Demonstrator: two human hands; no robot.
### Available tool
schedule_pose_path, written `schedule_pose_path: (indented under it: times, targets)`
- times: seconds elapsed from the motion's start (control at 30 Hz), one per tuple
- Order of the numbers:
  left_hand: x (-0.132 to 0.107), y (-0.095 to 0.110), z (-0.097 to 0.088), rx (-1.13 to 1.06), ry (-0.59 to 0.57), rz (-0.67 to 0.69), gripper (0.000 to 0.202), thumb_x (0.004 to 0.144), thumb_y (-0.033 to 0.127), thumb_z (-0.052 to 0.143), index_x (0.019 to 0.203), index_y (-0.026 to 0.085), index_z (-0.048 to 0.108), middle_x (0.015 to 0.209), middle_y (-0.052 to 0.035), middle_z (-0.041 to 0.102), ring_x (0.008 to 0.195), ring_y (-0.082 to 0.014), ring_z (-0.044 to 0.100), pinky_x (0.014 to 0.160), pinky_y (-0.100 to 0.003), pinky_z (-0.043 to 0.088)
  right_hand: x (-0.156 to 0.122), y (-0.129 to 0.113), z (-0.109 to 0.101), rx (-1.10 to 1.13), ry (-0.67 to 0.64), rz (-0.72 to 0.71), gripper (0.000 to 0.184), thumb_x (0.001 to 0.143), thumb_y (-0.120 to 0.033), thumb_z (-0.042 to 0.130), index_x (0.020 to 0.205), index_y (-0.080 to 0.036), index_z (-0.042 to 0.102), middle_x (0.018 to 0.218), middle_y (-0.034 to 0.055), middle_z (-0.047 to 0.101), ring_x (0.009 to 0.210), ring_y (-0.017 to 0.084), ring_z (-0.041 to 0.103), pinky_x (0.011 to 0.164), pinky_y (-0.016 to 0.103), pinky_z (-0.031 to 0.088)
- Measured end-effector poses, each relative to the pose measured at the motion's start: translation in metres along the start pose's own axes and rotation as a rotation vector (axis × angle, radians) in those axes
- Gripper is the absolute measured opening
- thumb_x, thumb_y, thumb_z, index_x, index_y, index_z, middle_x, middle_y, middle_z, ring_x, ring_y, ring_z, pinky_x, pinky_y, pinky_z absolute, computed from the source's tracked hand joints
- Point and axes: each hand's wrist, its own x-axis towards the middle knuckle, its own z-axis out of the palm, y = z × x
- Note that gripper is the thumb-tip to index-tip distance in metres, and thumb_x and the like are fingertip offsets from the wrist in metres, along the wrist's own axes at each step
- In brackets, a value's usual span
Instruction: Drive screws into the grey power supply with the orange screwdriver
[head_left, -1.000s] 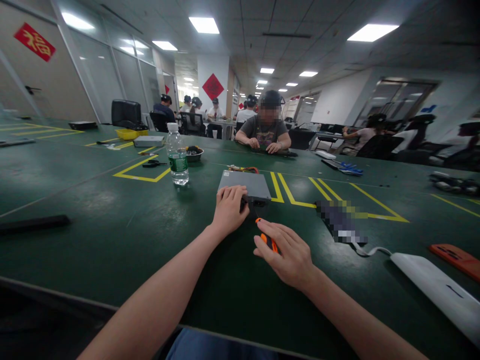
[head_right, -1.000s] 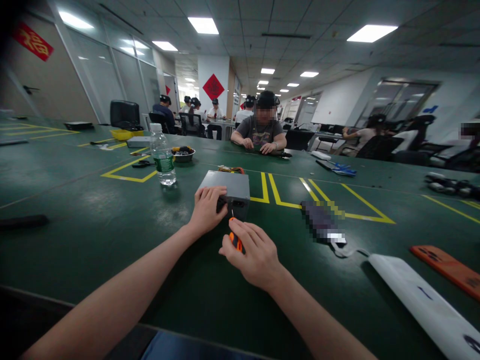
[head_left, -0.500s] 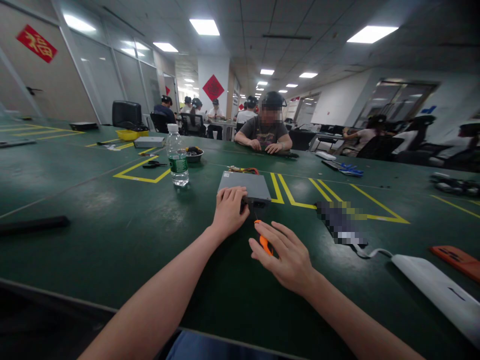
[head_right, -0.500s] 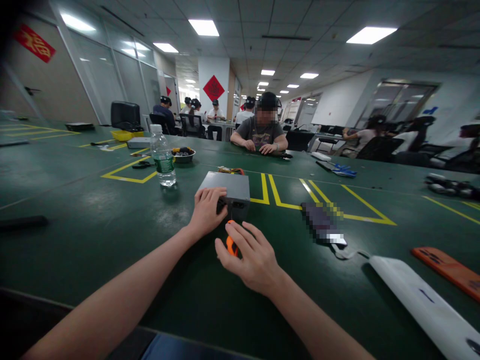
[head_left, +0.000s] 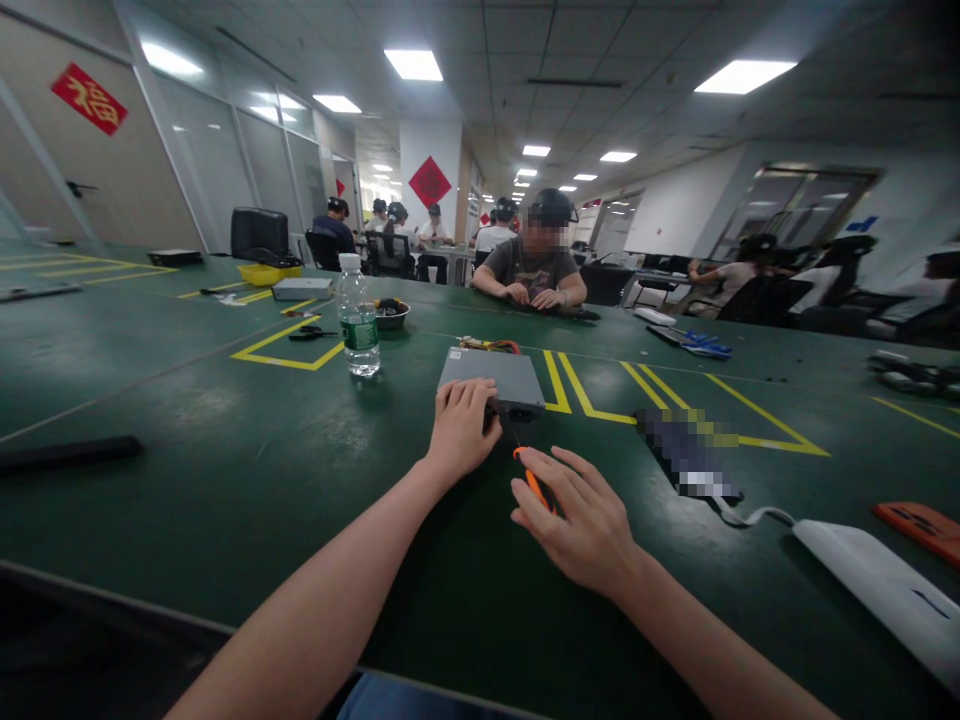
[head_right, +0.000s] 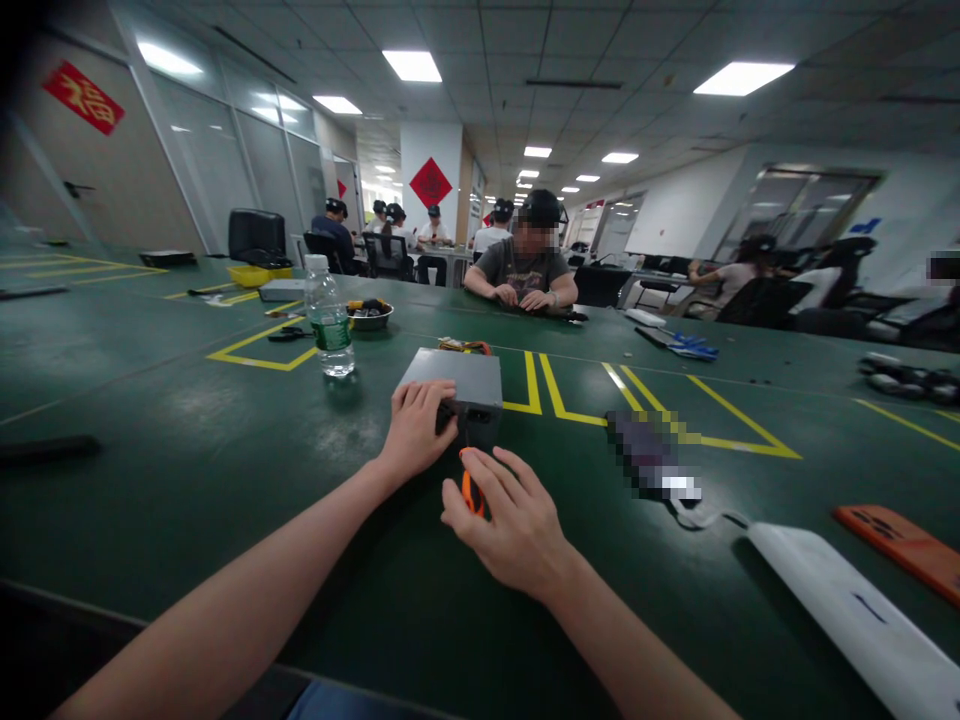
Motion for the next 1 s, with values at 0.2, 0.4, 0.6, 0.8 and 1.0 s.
schedule_pose_path:
  times: [0.2, 0.4, 0.6, 0.8, 1.0]
  targets:
    - [0.0, 0.0, 0.001, 0.006, 0.0, -0.005, 0.026, 0.076, 0.021, 0.051, 0.102, 0.023, 0.049, 0.119, -0.0017, 0.055, 0.114, -0.0182, 0.044, 0.103, -0.038, 0.024, -0.001, -0.002, 0.003, 0.013, -0.003, 0.074, 0.021, 0.082, -0.024, 0.047, 0.102, -0.017, 0.045, 0.107, 0.0161, 0.056, 0.108, 0.025, 0.052, 0.09, 0.05, 0.042]
    - [0.0, 0.0, 0.001, 0.001, 0.007, -0.003, 0.025, 0.077, 0.023, 0.05, 0.102, 0.022, 0.048, 0.119, -0.0021, 0.055, 0.115, -0.0189, 0.044, 0.102, -0.038, 0.024, -0.002, 0.0, 0.003, 0.0, -0.004, -0.023, 0.021, 0.08, -0.017, 0.052, 0.099, -0.015, 0.044, 0.108, 0.0169, 0.057, 0.11, 0.024, 0.052, 0.09, 0.045, 0.045]
    - [0.0, 0.0, 0.002, 0.004, 0.016, -0.014, 0.024, 0.078, 0.025, 0.052, 0.101, 0.023, 0.048, 0.119, -0.0027, 0.056, 0.113, -0.0189, 0.045, 0.102, -0.039, 0.025, 0.001, 0.004, 0.006, -0.002, 0.087, 0.071, 0.02, 0.078, -0.028, 0.059, 0.09, -0.017, 0.047, 0.09, 0.0121, 0.064, 0.087, 0.019, 0.063, 0.085, 0.041, 0.05]
    - [0.0, 0.001, 0.002, -0.004, 0.02, -0.024, 0.023, 0.078, 0.026, 0.052, 0.101, 0.023, 0.048, 0.118, -0.0028, 0.056, 0.113, -0.0196, 0.045, 0.103, -0.04, 0.024, -0.002, 0.003, 0.009, 0.068, 0.045, 0.105, 0.022, 0.08, -0.027, 0.056, 0.097, -0.015, 0.047, 0.102, 0.0149, 0.063, 0.098, 0.021, 0.059, 0.084, 0.038, 0.051]
    - [0.0, 0.002, 0.003, -0.018, 0.029, -0.04, 0.023, 0.078, 0.025, 0.052, 0.1, 0.023, 0.047, 0.117, -0.0022, 0.056, 0.113, -0.019, 0.046, 0.104, -0.04, 0.023, -0.004, 0.008, 0.002, 0.14, 0.075, 0.112, 0.022, 0.081, -0.023, 0.055, 0.101, -0.016, 0.047, 0.106, 0.0134, 0.062, 0.101, 0.019, 0.058, 0.086, 0.038, 0.05]
